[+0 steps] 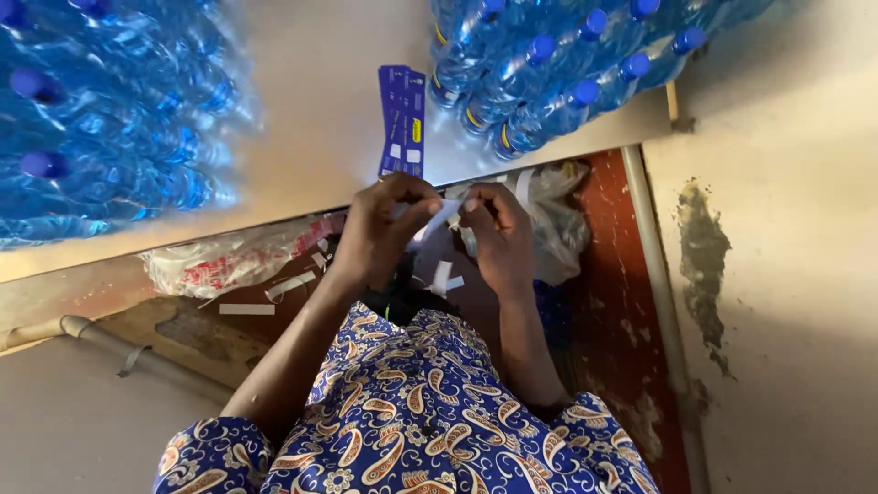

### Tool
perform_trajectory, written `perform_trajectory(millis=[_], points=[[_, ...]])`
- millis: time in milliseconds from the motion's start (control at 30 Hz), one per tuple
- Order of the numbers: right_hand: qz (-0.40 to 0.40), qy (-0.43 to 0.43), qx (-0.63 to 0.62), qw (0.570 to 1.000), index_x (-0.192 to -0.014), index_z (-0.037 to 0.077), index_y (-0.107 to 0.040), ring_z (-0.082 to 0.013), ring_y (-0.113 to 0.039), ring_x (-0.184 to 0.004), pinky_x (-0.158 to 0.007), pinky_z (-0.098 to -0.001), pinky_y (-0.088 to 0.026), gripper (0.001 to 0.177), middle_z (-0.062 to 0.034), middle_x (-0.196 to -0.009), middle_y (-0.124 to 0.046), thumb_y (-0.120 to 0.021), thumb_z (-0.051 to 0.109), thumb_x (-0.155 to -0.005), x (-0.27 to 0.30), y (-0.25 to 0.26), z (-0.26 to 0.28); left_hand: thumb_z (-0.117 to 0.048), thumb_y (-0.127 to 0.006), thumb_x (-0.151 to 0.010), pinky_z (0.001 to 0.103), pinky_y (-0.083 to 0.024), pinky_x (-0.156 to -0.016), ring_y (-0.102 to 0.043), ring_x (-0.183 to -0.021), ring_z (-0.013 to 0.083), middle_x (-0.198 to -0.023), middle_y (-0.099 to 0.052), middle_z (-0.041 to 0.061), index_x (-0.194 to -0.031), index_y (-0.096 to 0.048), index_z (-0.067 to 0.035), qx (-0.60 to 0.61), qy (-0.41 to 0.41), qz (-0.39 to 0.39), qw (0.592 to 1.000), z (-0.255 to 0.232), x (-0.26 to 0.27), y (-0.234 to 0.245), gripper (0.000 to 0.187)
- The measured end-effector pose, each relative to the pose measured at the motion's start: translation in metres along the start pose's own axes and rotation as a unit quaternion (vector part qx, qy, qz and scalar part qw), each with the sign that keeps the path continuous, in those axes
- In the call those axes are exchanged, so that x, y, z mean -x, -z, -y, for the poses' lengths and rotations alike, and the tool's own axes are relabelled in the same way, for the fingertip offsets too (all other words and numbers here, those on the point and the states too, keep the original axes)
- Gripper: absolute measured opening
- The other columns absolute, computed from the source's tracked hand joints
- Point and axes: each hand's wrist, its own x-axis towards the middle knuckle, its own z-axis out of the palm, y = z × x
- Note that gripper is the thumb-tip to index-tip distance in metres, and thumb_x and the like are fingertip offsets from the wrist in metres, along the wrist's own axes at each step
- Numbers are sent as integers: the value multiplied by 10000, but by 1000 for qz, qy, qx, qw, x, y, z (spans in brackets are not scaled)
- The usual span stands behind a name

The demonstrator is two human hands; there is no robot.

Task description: Manually applying adhesive labels to plastic water bottles

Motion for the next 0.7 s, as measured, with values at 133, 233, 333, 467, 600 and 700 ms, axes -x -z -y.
perform_trajectory(millis=[133,233,333,467,600,700], points=[[-2,21,3,1000,-1218,79,-744,-198,-670,-982,-888,-482,-570,537,-145,-993,-690,-557,575,-1138,7,-14,0,-245,-881,-1001,359,-557,-822,-729,-816,209,-824,-749,43,-1056,-823,-121,-53,-13,-3,999,15,3,-10,146],[-19,97,21,995,-1136,72,-693,-269,-646,-836,-811,-459,-558,338,-115,-906,-583,-698,409,-1124,13,-19,-5,-177,-874,-994,333,-594,-751,-700,-723,148,-805,-768,41,-1072,-835,-89,7,29,-46,999,20,11,-10,125],[-45,85,17,995,-1141,28,-733,-270,-727,-780,-760,-486,-614,242,-147,-882,-683,-632,246,-1170,19,-14,-49,-168,-825,-1048,367,-581,-655,-667,-645,192,-836,-733,103,-1073,-810,-62,-44,16,-150,988,12,6,14,110],[-81,-11,-52,995,-1146,12,-687,-202,-738,-805,-760,-404,-625,198,-140,-907,-720,-606,186,-1194,42,0,-165,-196,-730,-1163,258,-455,-652,-561,-698,116,-866,-632,33,-1142,-731,-60,16,-26,-286,958,15,-2,72,137],[34,-25,203,978,-945,-21,-648,-573,-683,-804,-765,-673,-532,240,-309,-805,-676,-570,98,-1139,75,-19,-273,-105,-847,-1131,251,-479,-508,-614,-589,138,-926,-709,121,-1161,-769,-5,-48,-133,-369,919,22,-4,126,130],[252,-48,448,857,-1106,-83,-765,-475,-777,-964,-870,-604,-628,240,-303,-966,-777,-639,119,-1072,103,-21,-256,-15,-868,-1107,266,-470,-530,-605,-610,146,-980,-687,128,-1116,-788,22,-83,-156,-358,917,-1,-3,125,89]])
